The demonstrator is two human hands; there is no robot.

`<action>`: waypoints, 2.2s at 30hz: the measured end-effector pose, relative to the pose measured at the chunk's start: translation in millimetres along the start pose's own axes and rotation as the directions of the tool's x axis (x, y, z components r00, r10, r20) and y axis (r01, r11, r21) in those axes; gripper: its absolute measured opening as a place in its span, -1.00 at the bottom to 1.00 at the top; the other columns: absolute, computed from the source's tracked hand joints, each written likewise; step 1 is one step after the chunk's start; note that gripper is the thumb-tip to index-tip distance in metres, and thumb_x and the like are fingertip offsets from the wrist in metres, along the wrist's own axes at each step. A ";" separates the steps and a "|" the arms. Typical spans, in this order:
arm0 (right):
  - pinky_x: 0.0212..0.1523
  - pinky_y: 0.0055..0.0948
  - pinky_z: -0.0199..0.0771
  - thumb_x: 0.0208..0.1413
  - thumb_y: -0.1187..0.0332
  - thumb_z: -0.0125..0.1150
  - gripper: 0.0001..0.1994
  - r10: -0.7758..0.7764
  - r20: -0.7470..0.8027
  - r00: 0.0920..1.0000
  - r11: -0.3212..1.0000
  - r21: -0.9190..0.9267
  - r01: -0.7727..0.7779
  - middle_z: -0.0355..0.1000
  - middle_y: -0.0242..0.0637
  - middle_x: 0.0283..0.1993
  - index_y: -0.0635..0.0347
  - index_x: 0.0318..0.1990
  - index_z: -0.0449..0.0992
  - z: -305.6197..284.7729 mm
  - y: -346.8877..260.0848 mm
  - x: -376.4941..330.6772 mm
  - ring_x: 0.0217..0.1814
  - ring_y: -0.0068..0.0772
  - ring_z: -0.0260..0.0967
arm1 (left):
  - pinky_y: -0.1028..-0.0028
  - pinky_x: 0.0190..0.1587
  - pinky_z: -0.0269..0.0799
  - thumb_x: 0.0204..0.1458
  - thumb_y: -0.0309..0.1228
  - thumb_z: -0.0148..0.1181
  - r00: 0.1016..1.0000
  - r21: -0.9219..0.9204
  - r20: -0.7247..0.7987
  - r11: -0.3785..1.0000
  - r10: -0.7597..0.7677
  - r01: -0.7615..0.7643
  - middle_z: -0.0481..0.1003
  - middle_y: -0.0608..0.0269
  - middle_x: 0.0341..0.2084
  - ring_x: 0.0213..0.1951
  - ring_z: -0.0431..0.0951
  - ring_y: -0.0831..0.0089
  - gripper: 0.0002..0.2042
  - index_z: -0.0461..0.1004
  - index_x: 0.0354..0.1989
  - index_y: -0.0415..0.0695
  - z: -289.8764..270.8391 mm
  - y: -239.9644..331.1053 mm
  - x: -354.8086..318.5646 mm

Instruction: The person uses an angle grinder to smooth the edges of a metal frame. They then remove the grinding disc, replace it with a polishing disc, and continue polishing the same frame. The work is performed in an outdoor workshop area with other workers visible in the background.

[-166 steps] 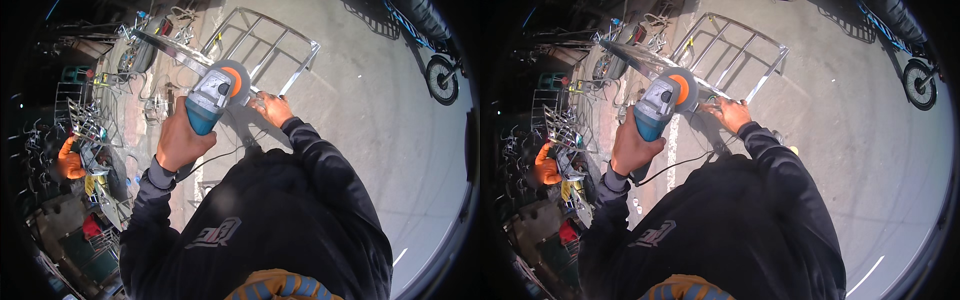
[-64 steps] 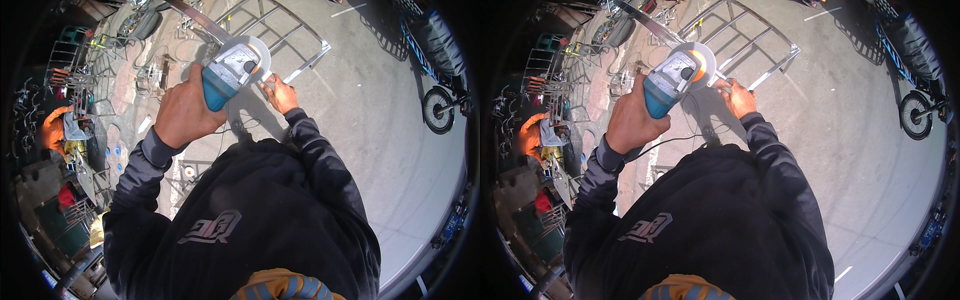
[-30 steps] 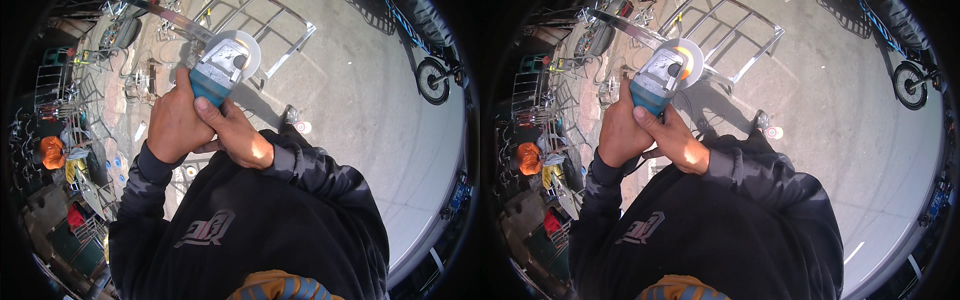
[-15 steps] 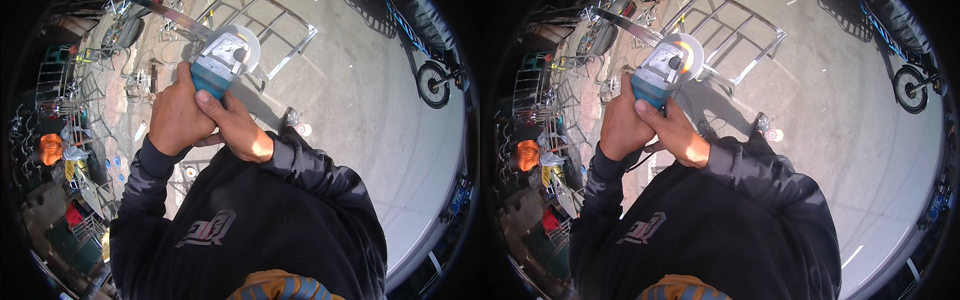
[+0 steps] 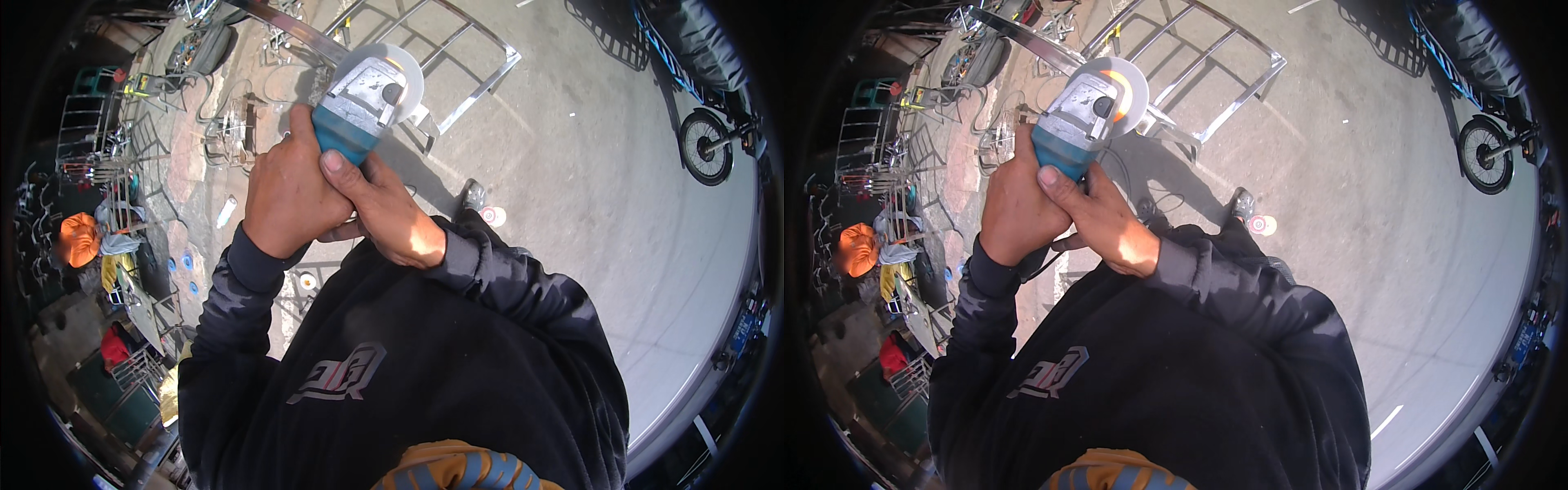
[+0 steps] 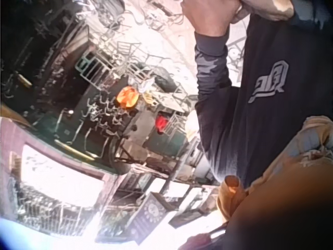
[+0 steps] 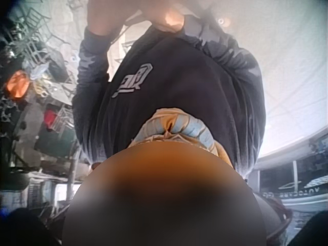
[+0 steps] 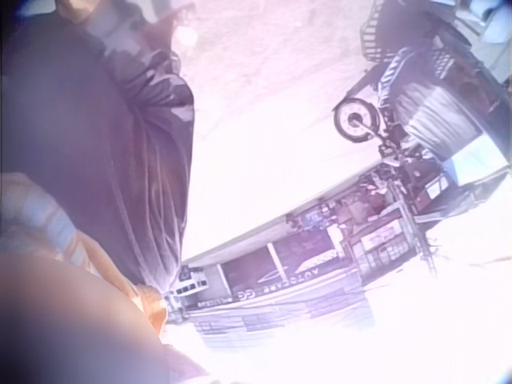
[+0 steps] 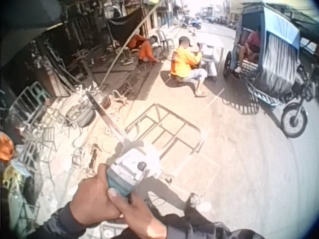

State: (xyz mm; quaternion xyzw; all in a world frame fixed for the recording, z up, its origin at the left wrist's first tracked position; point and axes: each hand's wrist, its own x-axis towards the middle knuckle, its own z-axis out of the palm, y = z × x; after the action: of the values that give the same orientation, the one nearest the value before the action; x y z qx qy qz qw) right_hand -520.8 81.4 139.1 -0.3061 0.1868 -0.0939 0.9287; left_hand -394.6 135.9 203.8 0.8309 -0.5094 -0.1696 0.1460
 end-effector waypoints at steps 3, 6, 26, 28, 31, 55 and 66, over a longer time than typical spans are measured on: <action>-0.02 -0.03 0.73 0.27 -0.28 0.18 -0.06 0.005 -0.005 1.000 1.000 0.002 -0.005 0.24 0.11 0.37 0.34 0.45 -0.01 1.0 1.3 -0.6 0.36 -0.01 0.36 | -0.09 -0.27 0.54 -0.07 -0.29 0.31 1.000 -0.012 0.006 1.000 0.006 -0.006 0.56 -0.35 -0.47 -0.35 0.62 -0.35 -0.45 0.18 -0.03 -0.37 0.4 -1.7 -1.0; 0.01 -0.04 0.71 0.27 -0.29 0.17 -0.05 0.029 -0.028 0.999 1.000 0.001 -0.029 0.23 0.09 0.38 0.33 0.46 -0.02 3.3 2.8 -2.7 0.38 -0.02 0.35 | -0.09 -0.28 0.55 -0.07 -0.30 0.30 1.000 -0.041 0.007 0.999 0.021 -0.021 0.56 -0.34 -0.48 -0.36 0.62 -0.35 -0.44 0.18 -0.02 -0.37 0.6 -3.2 -3.2; 0.09 0.00 0.66 0.32 -0.30 0.08 -0.11 0.041 -0.047 0.998 0.997 -0.059 -0.044 0.30 -0.02 0.37 0.29 0.47 0.06 9.9 -5.1 -0.4 0.32 -0.12 0.42 | -0.09 -0.28 0.54 -0.09 -0.31 0.31 1.000 -0.031 -0.005 0.999 -0.019 0.019 0.56 -0.34 -0.49 -0.35 0.62 -0.35 -0.45 0.20 -0.04 -0.38 -2.1 -5.6 -1.0; 0.10 0.02 0.66 0.31 -0.30 0.08 -0.11 0.042 -0.054 0.998 0.998 -0.043 -0.044 0.30 -0.03 0.37 0.28 0.47 0.06 9.7 -3.5 -5.2 0.33 -0.12 0.42 | -0.10 -0.27 0.54 -0.10 -0.31 0.31 1.000 -0.033 0.012 0.999 -0.006 0.007 0.56 -0.33 -0.49 -0.35 0.61 -0.36 -0.45 0.19 -0.04 -0.38 -0.8 -4.9 -2.8; 0.06 0.06 0.67 0.31 -0.27 0.12 -0.11 0.029 -0.013 0.999 0.999 -0.017 -0.030 0.26 0.05 0.38 0.28 0.47 0.02 7.2 -1.8 -1.9 0.38 -0.03 0.36 | -0.10 -0.25 0.54 -0.11 -0.32 0.31 1.000 -0.007 0.007 1.000 -0.015 0.015 0.57 -0.33 -0.48 -0.34 0.62 -0.36 -0.44 0.18 -0.03 -0.38 0.4 -5.3 -3.2; 0.17 0.05 0.62 0.34 -0.30 0.03 -0.09 0.061 -0.026 0.998 0.997 -0.050 -0.063 0.20 -0.02 0.46 0.22 0.53 -0.07 13.6 0.1 1.8 0.43 -0.06 0.33 | -0.08 -0.27 0.56 -0.12 -0.30 0.31 0.999 -0.011 0.010 0.999 -0.032 0.032 0.57 -0.31 -0.50 -0.35 0.64 -0.32 -0.42 0.20 0.00 -0.40 -3.1 -9.1 -4.6; 0.12 0.01 0.65 0.36 -0.28 0.01 -0.15 -0.047 -0.069 0.997 0.997 -0.057 0.043 0.26 -0.03 0.40 0.21 0.51 -0.01 4.6 -9.4 -3.8 0.34 -0.10 0.41 | -0.05 -0.28 0.55 -0.09 -0.34 0.34 0.998 -0.009 -0.001 0.998 0.067 -0.067 0.57 -0.32 -0.48 -0.33 0.63 -0.32 -0.45 0.24 0.00 -0.37 -0.3 6.5 10.1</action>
State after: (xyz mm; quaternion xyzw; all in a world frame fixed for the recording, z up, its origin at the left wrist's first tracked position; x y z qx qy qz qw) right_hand -523.0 77.5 149.3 -0.3324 0.2150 -0.1201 0.9104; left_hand -395.4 124.0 205.4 0.8127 -0.5363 -0.1665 0.1557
